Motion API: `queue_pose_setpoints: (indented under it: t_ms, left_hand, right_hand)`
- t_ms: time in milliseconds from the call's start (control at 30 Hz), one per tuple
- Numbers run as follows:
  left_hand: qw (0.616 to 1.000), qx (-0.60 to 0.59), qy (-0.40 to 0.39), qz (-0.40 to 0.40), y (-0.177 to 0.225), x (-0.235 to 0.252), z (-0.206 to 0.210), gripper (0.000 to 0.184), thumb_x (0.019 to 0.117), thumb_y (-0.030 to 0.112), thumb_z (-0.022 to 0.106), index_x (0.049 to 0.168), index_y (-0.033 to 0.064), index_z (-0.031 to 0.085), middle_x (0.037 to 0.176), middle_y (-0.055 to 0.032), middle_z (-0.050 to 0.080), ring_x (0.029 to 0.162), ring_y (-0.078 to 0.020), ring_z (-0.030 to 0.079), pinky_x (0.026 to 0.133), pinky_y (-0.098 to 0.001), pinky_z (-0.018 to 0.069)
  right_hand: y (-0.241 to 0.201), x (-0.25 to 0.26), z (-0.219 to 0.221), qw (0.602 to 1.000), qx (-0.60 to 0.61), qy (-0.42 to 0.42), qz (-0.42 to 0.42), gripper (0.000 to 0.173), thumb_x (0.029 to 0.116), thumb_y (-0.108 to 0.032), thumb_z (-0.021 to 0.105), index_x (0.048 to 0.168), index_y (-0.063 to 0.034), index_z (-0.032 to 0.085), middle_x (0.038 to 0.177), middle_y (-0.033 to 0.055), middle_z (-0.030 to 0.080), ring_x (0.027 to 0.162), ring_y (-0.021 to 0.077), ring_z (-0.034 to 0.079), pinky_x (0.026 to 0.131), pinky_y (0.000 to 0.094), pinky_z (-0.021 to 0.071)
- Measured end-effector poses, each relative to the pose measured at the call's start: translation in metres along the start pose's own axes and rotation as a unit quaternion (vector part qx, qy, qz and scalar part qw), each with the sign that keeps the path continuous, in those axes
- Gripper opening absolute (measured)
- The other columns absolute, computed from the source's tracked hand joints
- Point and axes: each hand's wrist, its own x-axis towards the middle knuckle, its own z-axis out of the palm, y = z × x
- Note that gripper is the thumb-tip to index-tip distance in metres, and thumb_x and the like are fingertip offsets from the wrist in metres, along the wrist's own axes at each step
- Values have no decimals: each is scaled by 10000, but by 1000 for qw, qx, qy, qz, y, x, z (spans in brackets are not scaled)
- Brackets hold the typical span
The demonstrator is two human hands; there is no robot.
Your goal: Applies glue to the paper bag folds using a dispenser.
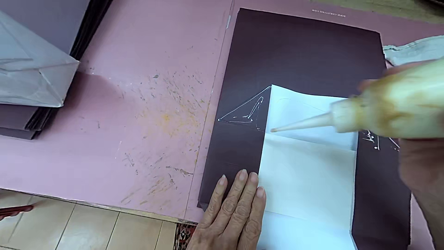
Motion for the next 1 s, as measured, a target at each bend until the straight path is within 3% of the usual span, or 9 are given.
queue_pose_setpoints:
  t_ms: [233,333,433,533,633,700,800,900,1000]
  left_hand:
    - [999,-15,28,-5,1,-1,7,533,1055,321,391,1397,-66,524,1449,-239,563,1443,-327,438,1217,-458,145]
    - [999,-17,42,-7,2,0,10,483,1044,235,391,1391,-73,523,1437,-248,570,1430,-328,455,1210,-458,158]
    - [998,3,67,-12,4,-2,17,444,1020,121,364,1393,-69,513,1435,-250,570,1427,-315,462,1208,-465,160]
    - [995,23,97,-14,5,-2,26,437,1024,88,340,1402,-60,505,1434,-243,574,1431,-302,458,1208,-475,150]
    - [992,29,124,-2,2,-1,34,442,1026,58,326,1427,-70,460,1451,-260,549,1460,-306,420,1219,-499,125]
    - [990,27,138,8,0,0,36,450,1029,42,313,1446,-83,426,1474,-278,518,1484,-313,385,1223,-518,109]
    - [987,3,159,7,-1,0,38,452,1054,72,291,1465,-87,392,1500,-287,485,1509,-308,346,1235,-532,94]
    - [986,-19,167,10,-2,-1,39,450,1059,81,283,1467,-90,369,1511,-302,462,1522,-303,318,1241,-531,82]
    - [986,-25,165,11,-2,-2,36,445,1066,85,283,1455,-113,375,1500,-320,464,1509,-308,346,1245,-523,94]
  right_hand:
    - [-3,21,53,996,-78,1,-34,743,736,-324,913,1272,-54,475,1129,37,665,1038,185,698,870,361,620]
    - [-19,17,69,998,-48,-29,-22,493,813,-183,854,1195,-85,558,1068,-4,687,997,130,705,839,276,615]
    - [-33,-1,45,995,-17,-97,13,189,979,-83,637,1164,-51,613,1097,23,700,1041,144,706,872,276,612]
    - [-23,-7,-3,988,-21,-154,-7,281,1074,-175,461,1288,-31,574,1309,48,635,1267,169,598,1077,323,501]
    - [-15,-9,-48,988,-26,-146,31,325,1055,-229,522,1343,-78,544,1371,58,596,1310,205,566,1107,349,481]
    - [-11,-18,-68,989,-48,-119,77,428,994,-269,647,1369,-102,524,1333,56,621,1247,211,612,1046,364,530]
    - [-23,-28,-31,988,-60,-18,138,497,856,-246,808,1257,-174,525,1113,-14,715,979,160,738,814,319,651]
    - [-35,-30,19,986,-11,19,165,247,905,-127,728,1102,-199,597,928,-87,737,789,67,743,685,232,646]
    - [-37,-26,46,982,48,16,180,197,941,-84,699,1101,-145,601,936,-54,730,797,89,745,717,248,646]
